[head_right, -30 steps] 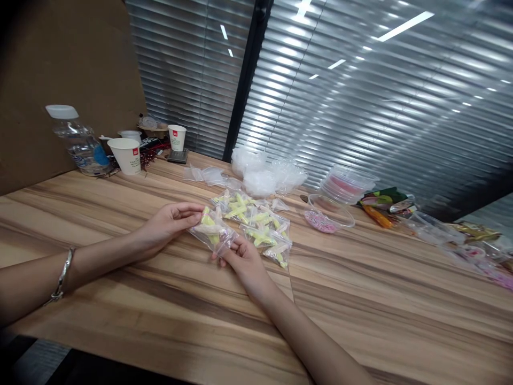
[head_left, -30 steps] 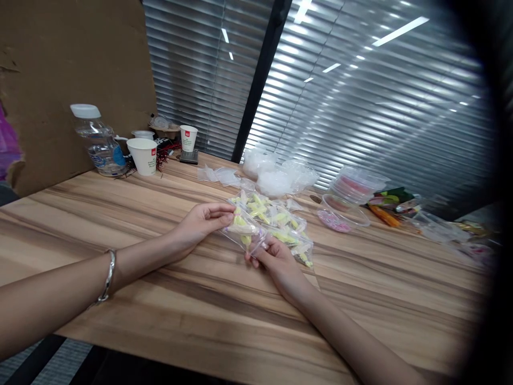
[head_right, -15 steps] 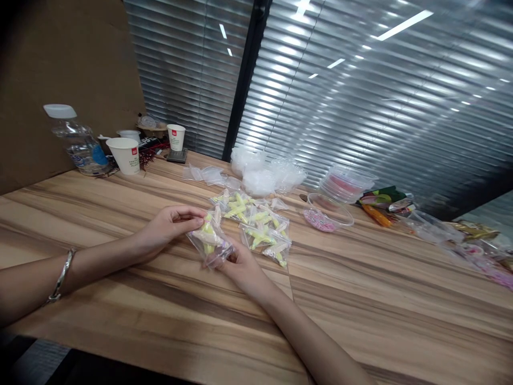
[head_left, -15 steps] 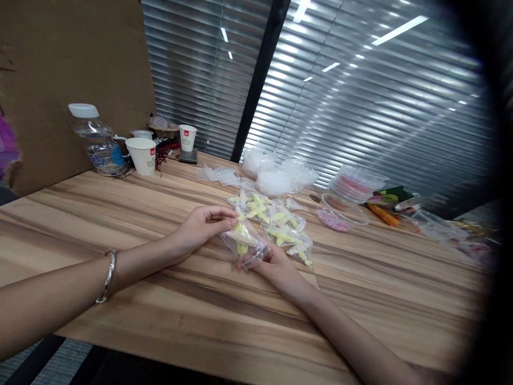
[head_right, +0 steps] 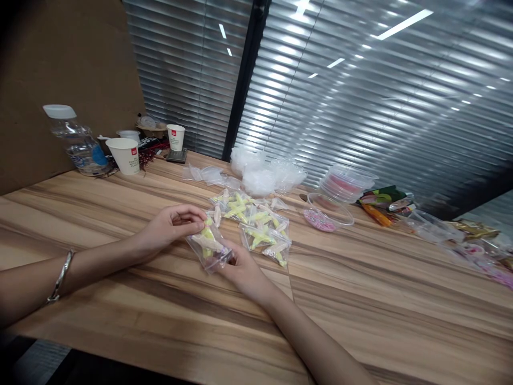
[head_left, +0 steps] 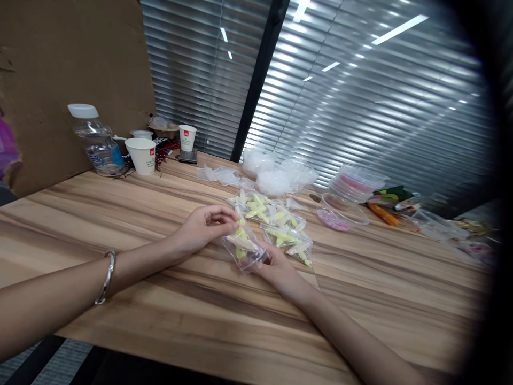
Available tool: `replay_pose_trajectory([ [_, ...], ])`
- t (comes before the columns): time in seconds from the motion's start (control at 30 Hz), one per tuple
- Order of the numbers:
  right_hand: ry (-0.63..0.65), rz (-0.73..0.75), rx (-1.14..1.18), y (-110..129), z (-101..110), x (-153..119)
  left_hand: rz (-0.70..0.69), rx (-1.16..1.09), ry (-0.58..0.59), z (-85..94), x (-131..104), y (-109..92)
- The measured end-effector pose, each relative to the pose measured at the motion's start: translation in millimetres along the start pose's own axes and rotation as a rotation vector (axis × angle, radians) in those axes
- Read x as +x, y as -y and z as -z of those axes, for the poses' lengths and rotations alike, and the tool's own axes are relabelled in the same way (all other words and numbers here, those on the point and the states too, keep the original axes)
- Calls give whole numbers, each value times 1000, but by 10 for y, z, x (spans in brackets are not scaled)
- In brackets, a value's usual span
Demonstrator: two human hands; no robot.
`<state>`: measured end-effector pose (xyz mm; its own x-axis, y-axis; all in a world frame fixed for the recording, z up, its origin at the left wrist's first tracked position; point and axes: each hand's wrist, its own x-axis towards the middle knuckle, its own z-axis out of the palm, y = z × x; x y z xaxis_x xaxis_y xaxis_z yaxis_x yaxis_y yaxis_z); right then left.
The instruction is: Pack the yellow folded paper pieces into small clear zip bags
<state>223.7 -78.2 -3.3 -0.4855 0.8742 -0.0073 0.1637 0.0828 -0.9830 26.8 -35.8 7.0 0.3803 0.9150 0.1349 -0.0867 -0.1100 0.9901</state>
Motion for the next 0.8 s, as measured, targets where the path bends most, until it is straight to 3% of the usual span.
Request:
replay_pose_trajectory([
  [0.4, -83, -7, 3, -13, -14, 15, 24, -16, 9, -7, -2, -6],
  [0.8, -41, 37, 41, -4, -19, 18, 61, -34, 16, -14, -26, -26],
])
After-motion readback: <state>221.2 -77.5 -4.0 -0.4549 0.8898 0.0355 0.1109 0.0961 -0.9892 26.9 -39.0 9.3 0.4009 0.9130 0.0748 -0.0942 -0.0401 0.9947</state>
